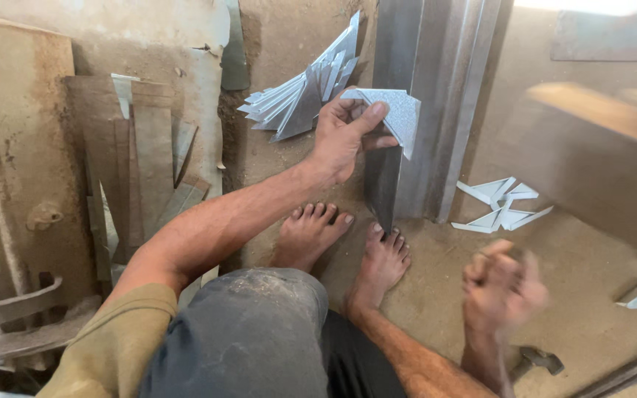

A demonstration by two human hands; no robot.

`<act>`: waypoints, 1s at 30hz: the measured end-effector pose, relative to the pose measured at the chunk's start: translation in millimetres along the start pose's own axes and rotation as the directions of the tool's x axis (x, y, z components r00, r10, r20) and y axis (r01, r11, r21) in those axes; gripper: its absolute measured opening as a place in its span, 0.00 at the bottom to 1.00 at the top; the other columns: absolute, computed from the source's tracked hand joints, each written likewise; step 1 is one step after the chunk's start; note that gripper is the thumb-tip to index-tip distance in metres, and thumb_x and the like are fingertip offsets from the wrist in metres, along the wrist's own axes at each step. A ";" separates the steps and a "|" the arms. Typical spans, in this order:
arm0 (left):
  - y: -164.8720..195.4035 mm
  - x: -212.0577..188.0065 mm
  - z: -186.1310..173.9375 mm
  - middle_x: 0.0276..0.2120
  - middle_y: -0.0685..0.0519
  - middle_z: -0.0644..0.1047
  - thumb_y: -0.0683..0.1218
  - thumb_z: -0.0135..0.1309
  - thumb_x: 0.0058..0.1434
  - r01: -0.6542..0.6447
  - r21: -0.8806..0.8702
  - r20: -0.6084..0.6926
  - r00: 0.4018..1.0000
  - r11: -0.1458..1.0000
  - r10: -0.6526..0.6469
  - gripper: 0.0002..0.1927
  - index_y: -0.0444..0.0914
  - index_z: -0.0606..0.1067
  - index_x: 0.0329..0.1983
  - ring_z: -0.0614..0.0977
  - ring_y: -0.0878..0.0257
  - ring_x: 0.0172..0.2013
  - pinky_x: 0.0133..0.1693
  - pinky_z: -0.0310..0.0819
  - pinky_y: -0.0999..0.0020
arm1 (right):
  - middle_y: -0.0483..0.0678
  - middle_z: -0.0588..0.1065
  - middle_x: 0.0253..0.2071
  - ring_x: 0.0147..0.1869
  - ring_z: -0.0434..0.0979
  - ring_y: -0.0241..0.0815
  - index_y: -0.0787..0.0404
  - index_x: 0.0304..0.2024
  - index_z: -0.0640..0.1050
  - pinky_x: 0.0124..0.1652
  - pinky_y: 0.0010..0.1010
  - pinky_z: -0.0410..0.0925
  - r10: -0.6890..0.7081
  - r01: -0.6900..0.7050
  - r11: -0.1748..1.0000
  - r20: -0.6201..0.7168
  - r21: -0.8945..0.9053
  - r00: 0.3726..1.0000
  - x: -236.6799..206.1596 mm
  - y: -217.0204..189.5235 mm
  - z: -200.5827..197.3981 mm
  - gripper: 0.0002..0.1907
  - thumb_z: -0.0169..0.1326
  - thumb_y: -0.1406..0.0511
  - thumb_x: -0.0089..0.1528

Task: The person sits on the floor and bends small thin metal pieces by hand over a metal channel, hammering them with a wooden mallet to fold the edges. Finished bent pieces are set aside in a pile, and the person repeats the process piece by piece.

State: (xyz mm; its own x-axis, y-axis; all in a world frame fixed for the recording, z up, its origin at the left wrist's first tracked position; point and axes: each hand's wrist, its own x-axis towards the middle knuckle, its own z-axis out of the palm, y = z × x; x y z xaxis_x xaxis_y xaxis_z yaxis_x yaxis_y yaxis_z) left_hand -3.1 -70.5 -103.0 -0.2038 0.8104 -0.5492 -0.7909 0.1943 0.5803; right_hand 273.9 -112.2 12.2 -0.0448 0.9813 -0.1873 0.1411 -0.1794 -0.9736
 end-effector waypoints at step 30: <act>-13.9 11.8 -14.4 0.38 0.52 0.81 0.40 0.60 0.66 0.082 -0.063 -0.013 0.996 0.995 -0.083 0.06 0.34 0.77 0.44 0.85 0.60 0.40 0.40 0.88 0.55 | 0.45 0.67 0.23 0.23 0.66 0.35 0.61 0.35 0.69 0.22 0.25 0.61 -0.047 0.078 0.959 0.118 -0.273 0.992 13.2 56.0 17.9 0.22 0.46 0.54 0.79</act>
State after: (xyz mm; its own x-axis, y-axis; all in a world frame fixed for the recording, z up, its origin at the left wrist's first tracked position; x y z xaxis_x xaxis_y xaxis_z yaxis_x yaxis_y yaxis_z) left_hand -2.8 -71.6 -126.3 -0.1448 0.7841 -0.6035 -0.8397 0.2253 0.4942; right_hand 263.5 -110.6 -47.2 -0.1678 0.9735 -0.1551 0.4013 -0.0763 -0.9128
